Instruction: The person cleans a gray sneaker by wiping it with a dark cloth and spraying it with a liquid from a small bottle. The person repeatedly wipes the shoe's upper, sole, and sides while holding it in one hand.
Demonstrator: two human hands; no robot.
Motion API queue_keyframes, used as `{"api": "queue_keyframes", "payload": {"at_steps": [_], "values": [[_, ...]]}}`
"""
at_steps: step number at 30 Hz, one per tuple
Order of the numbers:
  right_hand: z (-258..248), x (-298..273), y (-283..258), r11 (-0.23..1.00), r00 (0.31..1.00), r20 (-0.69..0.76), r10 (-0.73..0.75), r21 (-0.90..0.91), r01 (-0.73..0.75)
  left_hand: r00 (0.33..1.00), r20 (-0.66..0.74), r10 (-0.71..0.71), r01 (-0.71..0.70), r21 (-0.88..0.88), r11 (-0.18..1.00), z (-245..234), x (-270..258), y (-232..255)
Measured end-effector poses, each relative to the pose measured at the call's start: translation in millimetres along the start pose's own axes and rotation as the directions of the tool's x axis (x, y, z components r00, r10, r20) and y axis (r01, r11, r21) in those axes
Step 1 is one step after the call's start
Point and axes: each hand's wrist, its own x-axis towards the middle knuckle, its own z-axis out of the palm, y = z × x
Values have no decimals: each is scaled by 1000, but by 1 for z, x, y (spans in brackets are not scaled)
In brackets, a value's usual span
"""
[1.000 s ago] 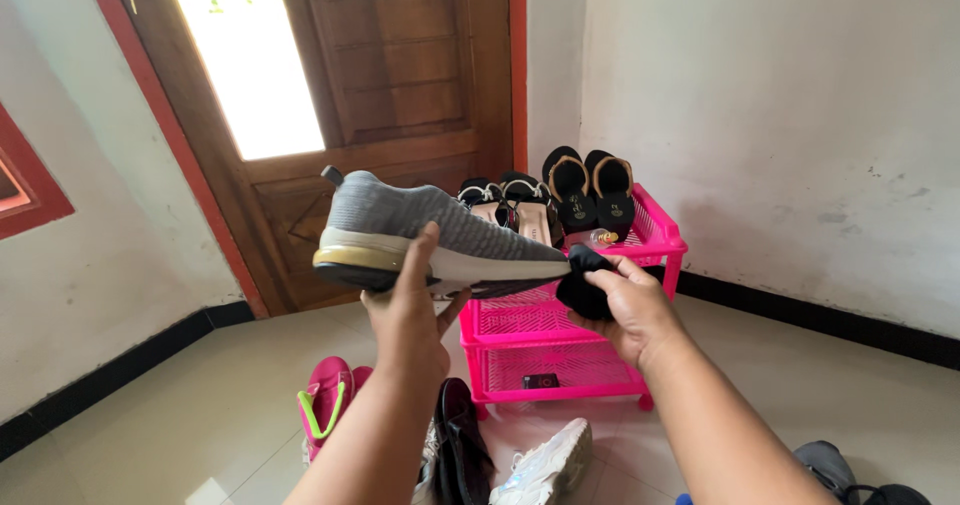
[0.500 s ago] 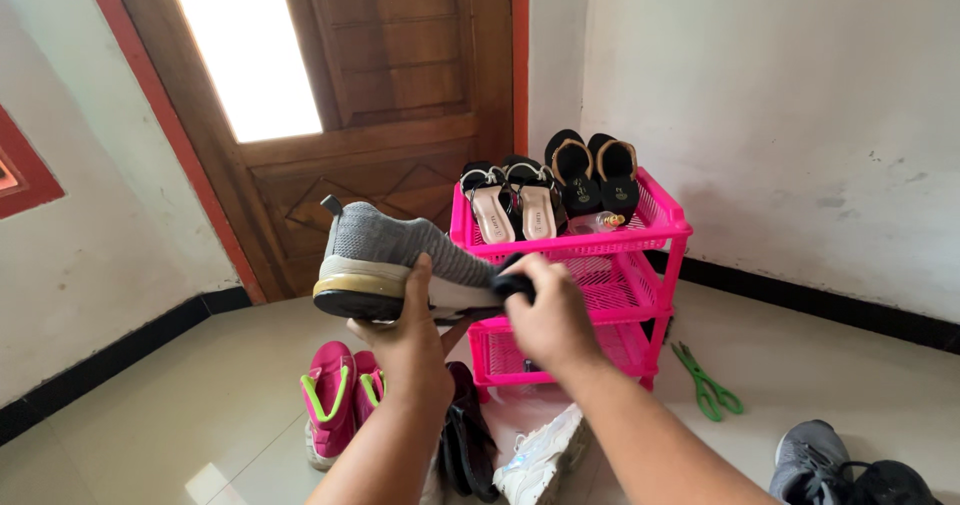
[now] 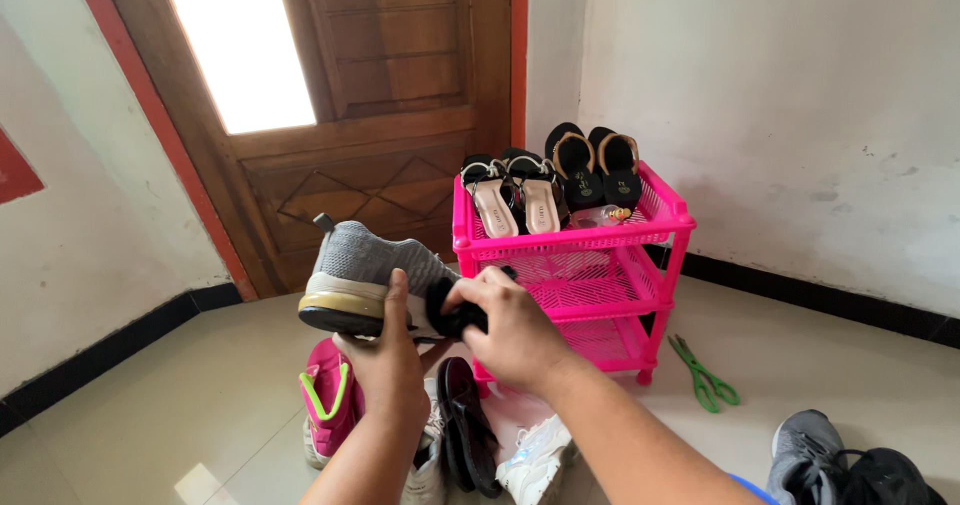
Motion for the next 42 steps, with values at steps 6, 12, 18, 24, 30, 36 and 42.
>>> {"api": "queue_keyframes", "payload": {"at_steps": [6,12,18,24,30,36,42], "values": [[-6,12,38,965,970,60,237,-132,-227,999,-9,-36,36,3,999,-5,12,5],[-5,13,28,971,973,-167,162,-146,-187,998,-9,-60,60,20,998,-2,18,-2],[8,6,-1,994,993,-50,-105,13,106,999,45,-17,19,-27,999,4,19,-11],[2,13,27,988,993,14,115,-107,-113,1000,-3,-30,30,5,1000,7,25,-12],[-15,12,58,833,916,20,402,-422,-356,997,-30,-75,75,24,997,6,27,-9],[-14,15,29,992,988,-151,-17,-124,-2,995,27,-92,92,12,996,6,25,-7],[-10,8,8,965,970,-116,-214,-178,192,993,70,-91,89,34,995,11,20,-5]]}}
